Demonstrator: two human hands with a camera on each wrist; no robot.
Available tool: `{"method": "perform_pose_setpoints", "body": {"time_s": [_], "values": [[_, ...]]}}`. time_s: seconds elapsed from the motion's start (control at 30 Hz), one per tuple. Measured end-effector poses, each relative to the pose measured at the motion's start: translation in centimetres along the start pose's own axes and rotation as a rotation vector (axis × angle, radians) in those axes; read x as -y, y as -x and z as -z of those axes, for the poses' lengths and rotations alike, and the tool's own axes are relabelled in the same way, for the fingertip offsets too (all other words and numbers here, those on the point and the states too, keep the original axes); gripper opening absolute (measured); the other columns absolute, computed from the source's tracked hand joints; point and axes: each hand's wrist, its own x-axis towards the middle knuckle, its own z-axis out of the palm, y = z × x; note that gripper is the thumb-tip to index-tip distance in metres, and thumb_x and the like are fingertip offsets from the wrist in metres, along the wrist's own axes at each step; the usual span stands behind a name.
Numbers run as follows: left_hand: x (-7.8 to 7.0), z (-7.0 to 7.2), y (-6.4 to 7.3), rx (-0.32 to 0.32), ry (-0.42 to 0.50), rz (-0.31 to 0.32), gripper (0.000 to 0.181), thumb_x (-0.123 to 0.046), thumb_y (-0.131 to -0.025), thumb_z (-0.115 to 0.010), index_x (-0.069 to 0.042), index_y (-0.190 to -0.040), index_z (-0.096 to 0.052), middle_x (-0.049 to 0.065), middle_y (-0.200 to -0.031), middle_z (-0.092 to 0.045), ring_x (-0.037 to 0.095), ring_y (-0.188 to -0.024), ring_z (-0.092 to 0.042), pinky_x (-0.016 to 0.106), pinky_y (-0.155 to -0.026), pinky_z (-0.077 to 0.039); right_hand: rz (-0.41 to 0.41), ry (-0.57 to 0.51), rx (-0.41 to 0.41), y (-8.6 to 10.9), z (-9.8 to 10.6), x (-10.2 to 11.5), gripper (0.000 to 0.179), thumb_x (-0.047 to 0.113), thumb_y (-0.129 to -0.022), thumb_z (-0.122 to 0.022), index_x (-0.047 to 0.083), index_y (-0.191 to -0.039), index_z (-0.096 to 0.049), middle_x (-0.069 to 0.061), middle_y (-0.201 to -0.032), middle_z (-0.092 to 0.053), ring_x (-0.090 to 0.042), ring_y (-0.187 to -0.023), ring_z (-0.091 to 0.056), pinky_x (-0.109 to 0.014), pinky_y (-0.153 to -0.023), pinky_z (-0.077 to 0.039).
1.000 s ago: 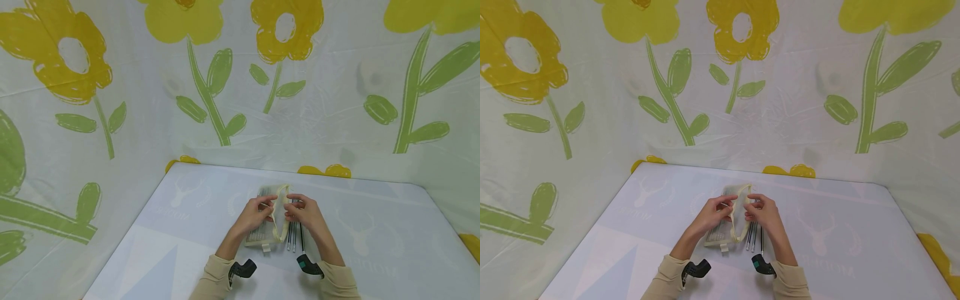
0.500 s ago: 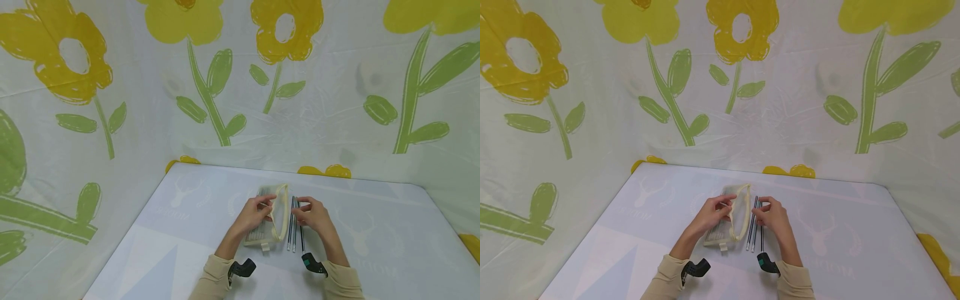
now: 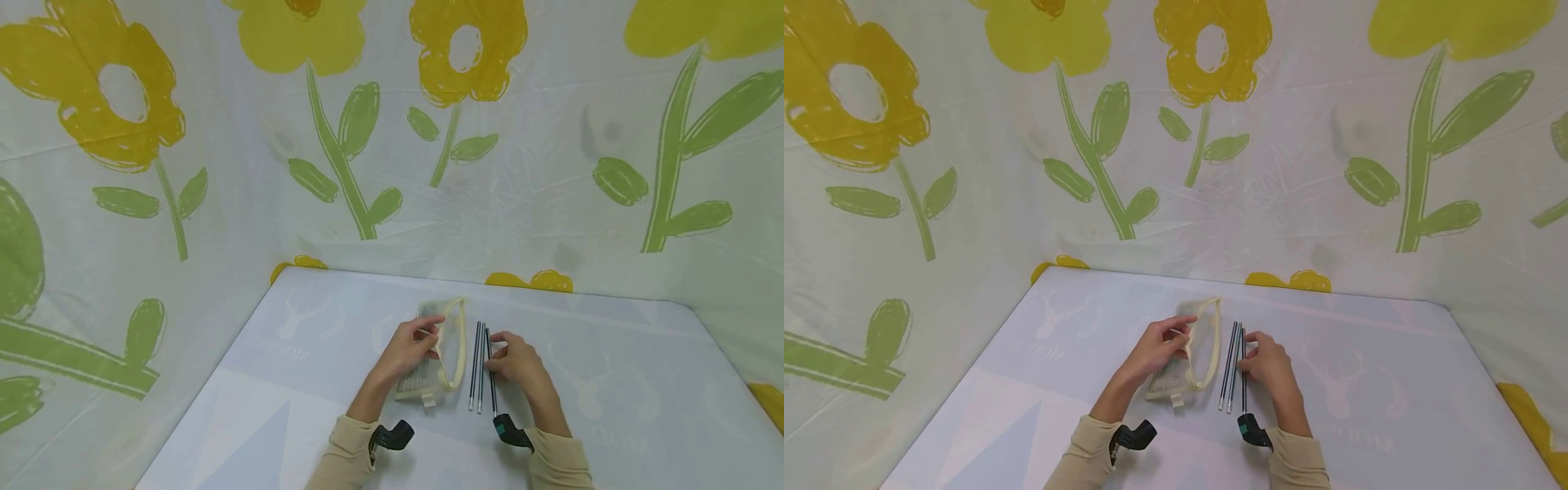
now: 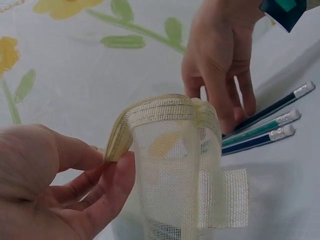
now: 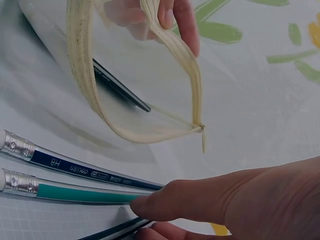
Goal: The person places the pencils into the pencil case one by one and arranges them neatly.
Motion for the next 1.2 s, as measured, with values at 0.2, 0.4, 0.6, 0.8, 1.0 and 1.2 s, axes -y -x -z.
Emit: {"method": "perform_pose_setpoints", "body": {"time_s": [0.2, 0.4, 0.6, 0.8, 1.0, 1.2], "values": [[0.1, 0.6, -0.1, -0.015, 0.004, 0.0, 0.039, 0.002, -0.098, -0.052, -0.002, -0.136, -0.057, 0.022, -0.109, -0.057, 0.014, -0.082, -0.057, 0.039, -0.075, -0.066, -0.011, 0.025, -0.005, 0.3, -0.2, 0.2, 0.056, 0.009, -0.084, -0.073, 0.001, -0.135, -0.051, -0.014, -0.093, -0.065, -0.02, -0.073, -0.059, -0.024, -0.058, -0.054], [0.3, 1.2, -0.2, -0.02, 0.007, -0.015, 0.04, 0.003, -0.096, -0.054, 0.001, -0.135, -0.056, 0.023, -0.108, -0.058, 0.01, -0.08, -0.059, 0.027, -0.07, -0.065, -0.016, 0.046, -0.018, 0.5, -0.3, 0.2, 0.054, 0.009, -0.085, -0.072, 0.001, -0.134, -0.051, -0.016, -0.093, -0.066, -0.021, -0.073, -0.06, -0.027, -0.058, -0.055], [0.4, 1.4, -0.2, -0.021, 0.007, -0.002, 0.042, 0.004, -0.093, -0.056, 0.0, -0.134, -0.058, 0.021, -0.11, -0.06, 0.011, -0.08, -0.06, 0.034, -0.071, -0.066, -0.009, 0.06, -0.034, 0.7, -0.4, 0.3, 0.055, 0.007, -0.084, -0.071, -0.001, -0.134, -0.051, -0.014, -0.09, -0.066, -0.02, -0.069, -0.061, -0.027, -0.056, -0.054], [0.4, 1.6, -0.1, -0.027, -0.002, 0.005, 0.042, 0.005, -0.092, -0.057, -0.002, -0.133, -0.059, 0.022, -0.114, -0.06, 0.014, -0.083, -0.059, 0.031, -0.071, -0.065, -0.01, 0.054, -0.043, 0.6, -0.4, 0.3, 0.053, 0.008, -0.084, -0.07, -0.001, -0.134, -0.052, -0.013, -0.088, -0.066, -0.019, -0.067, -0.06, -0.025, -0.054, -0.052], [0.2, 1.6, 0.0, -0.022, 0.006, 0.004, 0.042, 0.005, -0.093, -0.057, -0.002, -0.134, -0.058, 0.023, -0.116, -0.06, 0.014, -0.082, -0.058, 0.03, -0.069, -0.065, -0.026, 0.027, -0.074, 0.5, -0.3, 0.1, 0.051, 0.008, -0.084, -0.068, 0.001, -0.133, -0.054, -0.016, -0.094, -0.068, -0.018, -0.068, -0.061, -0.025, -0.056, -0.056], [0.2, 1.6, 0.0, -0.012, 0.034, 0.002, 0.042, 0.005, -0.093, -0.056, 0.001, -0.135, -0.056, 0.024, -0.117, -0.058, 0.014, -0.082, -0.058, 0.033, -0.071, -0.066, -0.022, 0.043, -0.069, 0.6, -0.3, 0.3, 0.049, 0.01, -0.085, -0.068, -0.002, -0.131, -0.054, -0.016, -0.091, -0.068, -0.018, -0.066, -0.061, -0.026, -0.055, -0.054]]}}
